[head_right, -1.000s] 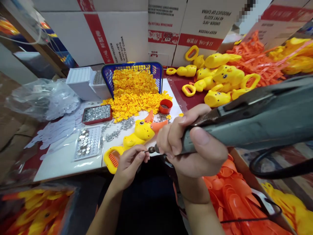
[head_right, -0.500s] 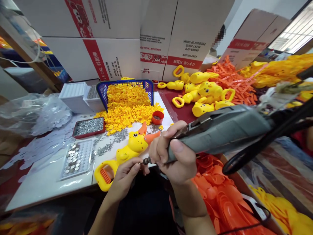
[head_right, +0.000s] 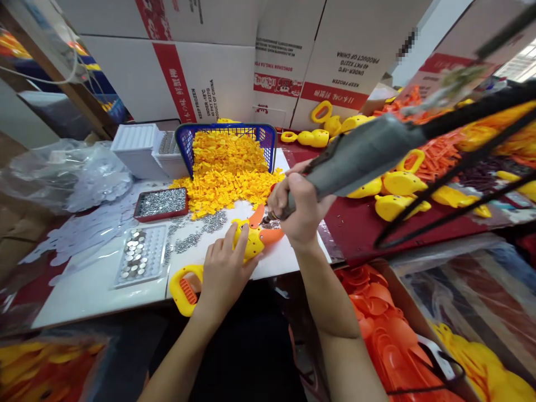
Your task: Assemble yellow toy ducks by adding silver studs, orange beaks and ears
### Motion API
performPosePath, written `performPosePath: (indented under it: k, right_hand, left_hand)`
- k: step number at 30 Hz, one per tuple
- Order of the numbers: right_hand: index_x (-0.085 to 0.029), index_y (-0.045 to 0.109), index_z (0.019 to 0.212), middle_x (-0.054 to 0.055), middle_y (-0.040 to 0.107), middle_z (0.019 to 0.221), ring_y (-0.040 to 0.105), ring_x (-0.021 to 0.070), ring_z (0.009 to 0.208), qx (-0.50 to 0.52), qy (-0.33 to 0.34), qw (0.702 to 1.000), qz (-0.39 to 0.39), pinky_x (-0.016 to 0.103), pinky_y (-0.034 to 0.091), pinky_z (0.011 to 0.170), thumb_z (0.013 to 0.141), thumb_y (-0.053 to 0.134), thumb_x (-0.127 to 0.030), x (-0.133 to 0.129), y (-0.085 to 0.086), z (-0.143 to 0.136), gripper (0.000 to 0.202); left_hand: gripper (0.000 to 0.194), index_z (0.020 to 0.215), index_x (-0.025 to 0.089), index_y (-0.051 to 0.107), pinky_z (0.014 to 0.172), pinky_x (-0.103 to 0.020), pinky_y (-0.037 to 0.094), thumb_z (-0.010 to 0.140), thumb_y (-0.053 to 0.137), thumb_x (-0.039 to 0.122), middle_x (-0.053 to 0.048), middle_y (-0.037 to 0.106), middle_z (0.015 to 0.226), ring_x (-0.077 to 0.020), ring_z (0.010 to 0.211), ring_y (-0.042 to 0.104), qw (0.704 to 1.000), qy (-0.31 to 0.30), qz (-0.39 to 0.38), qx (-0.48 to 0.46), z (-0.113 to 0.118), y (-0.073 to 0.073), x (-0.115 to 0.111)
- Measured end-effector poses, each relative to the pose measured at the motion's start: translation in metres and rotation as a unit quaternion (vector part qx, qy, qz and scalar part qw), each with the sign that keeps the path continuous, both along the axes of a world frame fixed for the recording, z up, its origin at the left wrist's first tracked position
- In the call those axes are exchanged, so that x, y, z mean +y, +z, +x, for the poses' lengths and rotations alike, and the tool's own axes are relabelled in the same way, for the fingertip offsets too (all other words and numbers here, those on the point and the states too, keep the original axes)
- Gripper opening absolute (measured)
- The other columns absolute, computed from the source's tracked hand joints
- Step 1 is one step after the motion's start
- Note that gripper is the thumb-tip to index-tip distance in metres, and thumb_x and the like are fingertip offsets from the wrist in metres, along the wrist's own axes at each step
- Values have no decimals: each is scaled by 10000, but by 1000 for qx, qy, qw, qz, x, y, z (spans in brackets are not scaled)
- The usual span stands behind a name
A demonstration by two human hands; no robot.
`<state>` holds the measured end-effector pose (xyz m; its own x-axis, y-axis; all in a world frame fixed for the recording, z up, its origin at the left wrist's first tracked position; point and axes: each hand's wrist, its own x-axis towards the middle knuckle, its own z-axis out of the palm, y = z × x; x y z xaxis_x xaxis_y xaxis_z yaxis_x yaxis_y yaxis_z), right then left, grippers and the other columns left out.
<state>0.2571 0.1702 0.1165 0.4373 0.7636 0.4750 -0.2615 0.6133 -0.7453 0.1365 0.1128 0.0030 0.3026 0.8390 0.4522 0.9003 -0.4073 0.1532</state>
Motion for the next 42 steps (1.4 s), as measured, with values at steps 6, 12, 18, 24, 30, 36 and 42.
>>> performPosePath:
  k: [6, 12, 18, 24, 30, 36, 42]
  right_hand:
    - [-247, 522, 747, -121, 422, 387, 304, 78, 263, -45, 36, 998, -25, 232, 296, 308, 730, 617, -274, 9, -14, -7, 100]
    - [-260, 519, 744, -118, 425, 390, 298, 86, 277, -36, 45, 997, -43, 240, 275, 312, 713, 608, -270, 7, -16, -8, 95]
    - [-254, 453, 712, -121, 427, 411, 321, 74, 291, -48, 77, 994, -53, 217, 309, 330, 740, 655, -256, 6, -18, -15, 204]
    - [-245, 509, 757, -120, 437, 399, 336, 78, 287, -112, 250, 960, -59, 210, 323, 325, 711, 743, -406, 14, -16, -8, 288]
    - [-231, 518, 723, -121, 432, 410, 359, 69, 305, -26, 32, 998, -40, 190, 331, 324, 760, 729, -415, 14, -1, 34, 282]
    - [-244, 486, 730, -130, 593, 629, 565, 35, 524, -51, -293, 954, -37, 134, 401, 501, 750, 735, -68, -3, -7, 116, 305]
    - [-275, 588, 658, -23, 682, 900, 610, 139, 815, -97, -340, 929, -113, 221, 477, 640, 579, 707, 133, -49, -18, 106, 432]
  left_hand:
    - [523, 1362, 163, 615, 749, -399, 527, 883, 707, 350, -179, 666, 1333, -283, 867, 637, 999, 0, 22, -34, -4, -1, -7]
    - [588, 1378, 141, 591, 761, -404, 529, 840, 747, 321, -174, 666, 1331, -287, 870, 625, 999, 5, 4, -33, -2, 0, -5]
    - [525, 1396, 136, 564, 786, -415, 522, 913, 649, 323, -195, 652, 1341, -291, 894, 622, 999, -5, -4, -35, -4, -2, -6]
    - [520, 1417, 137, 545, 800, -435, 522, 937, 603, 329, -217, 618, 1382, -303, 915, 628, 999, -11, -12, -45, -4, -7, -5]
    - [636, 1457, 157, 519, 788, -472, 552, 848, 701, 196, -251, 567, 1443, -321, 902, 668, 999, -12, -53, -2, -9, 1, -13]
    - [782, 1436, 208, 550, 1003, -489, 526, 719, 850, 295, -164, 600, 1444, -351, 1183, 639, 912, -116, -242, -309, -52, 9, -57]
    - [811, 1106, 180, 727, 668, -339, 556, 554, 806, 770, -94, 759, 925, -260, 778, 692, 506, -157, -434, -728, -67, -16, -87]
